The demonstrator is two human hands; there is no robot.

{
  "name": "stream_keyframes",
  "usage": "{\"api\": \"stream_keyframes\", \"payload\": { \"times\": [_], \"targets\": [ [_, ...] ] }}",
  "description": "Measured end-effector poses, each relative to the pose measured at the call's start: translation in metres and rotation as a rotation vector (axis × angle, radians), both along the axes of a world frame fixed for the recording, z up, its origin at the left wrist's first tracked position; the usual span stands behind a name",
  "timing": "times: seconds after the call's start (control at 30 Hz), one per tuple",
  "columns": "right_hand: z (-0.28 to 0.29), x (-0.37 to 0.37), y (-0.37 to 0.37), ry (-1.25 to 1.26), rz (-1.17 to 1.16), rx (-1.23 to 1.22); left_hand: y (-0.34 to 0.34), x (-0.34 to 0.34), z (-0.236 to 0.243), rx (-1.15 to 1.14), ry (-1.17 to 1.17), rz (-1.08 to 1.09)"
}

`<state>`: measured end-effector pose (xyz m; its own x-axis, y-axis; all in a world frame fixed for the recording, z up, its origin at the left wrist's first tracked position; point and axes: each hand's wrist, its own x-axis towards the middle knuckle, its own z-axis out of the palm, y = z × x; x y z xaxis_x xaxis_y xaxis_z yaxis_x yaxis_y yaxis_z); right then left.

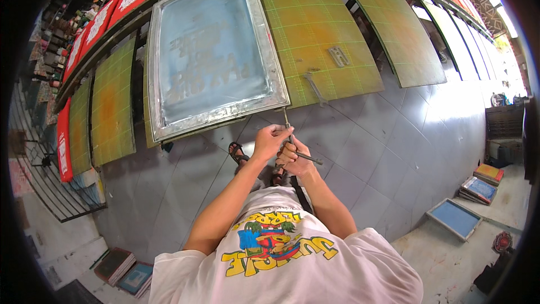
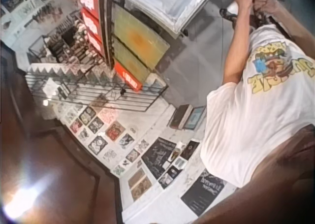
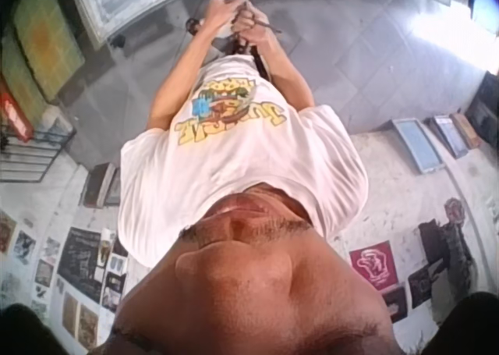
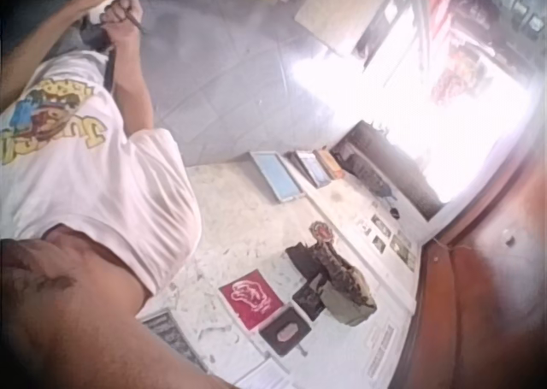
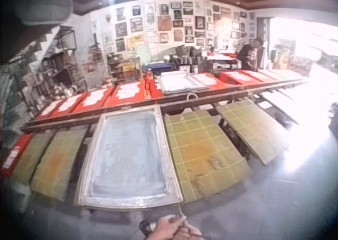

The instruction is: The person uses a wrench to tighten and adjust the position of a screen printing frame on a production line.

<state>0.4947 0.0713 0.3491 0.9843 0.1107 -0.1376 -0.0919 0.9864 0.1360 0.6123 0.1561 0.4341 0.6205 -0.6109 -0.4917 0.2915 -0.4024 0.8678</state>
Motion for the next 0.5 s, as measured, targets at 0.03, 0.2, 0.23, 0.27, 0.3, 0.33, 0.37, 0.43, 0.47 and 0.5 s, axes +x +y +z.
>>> {"api": "stream_keyframes", "payload": {
  "times": [0.03,0.2,0.23,0.27,0.3,0.33,0.37,0.43,0.47,0.5],
  "targets": [
    [0.002,-0.002,-0.001,0.115,-0.011,-0.148,-0.003,-0.001,0.008,0.028,0.013,-0.008],
    [0.059,-0.006,-0.006,0.672,0.019,-1.534,-0.001,0.001,-0.005,0.025,0.044,0.01],
    [0.066,-0.007,-0.006,0.708,0.053,-1.736,-0.002,0.001,-0.005,0.011,0.085,0.017],
    [0.072,-0.006,-0.004,0.717,0.032,-1.814,-0.002,0.001,-0.005,-0.003,0.125,0.024],
    [0.077,-0.004,-0.002,0.726,0.009,-1.896,-0.003,0.003,-0.006,-0.019,0.164,0.032],
    [0.08,-0.003,-0.002,0.733,-0.014,-1.977,-0.004,0.005,-0.006,0.016,0.14,0.011],
    [0.081,-0.003,-0.005,0.689,0.017,-1.954,-0.004,0.008,-0.007,0.051,0.117,-0.01],
    [0.08,-0.001,-0.015,0.591,0.083,-1.906,-0.006,0.011,-0.001,0.088,0.052,-0.01],
    [0.076,-0.001,-0.022,0.526,0.12,-1.822,-0.007,0.012,0.002,0.089,0.011,0.007],
    [0.071,-0.002,-0.031,0.464,0.154,-1.738,-0.007,0.012,0.007,0.089,-0.029,0.021]
  ]
}}
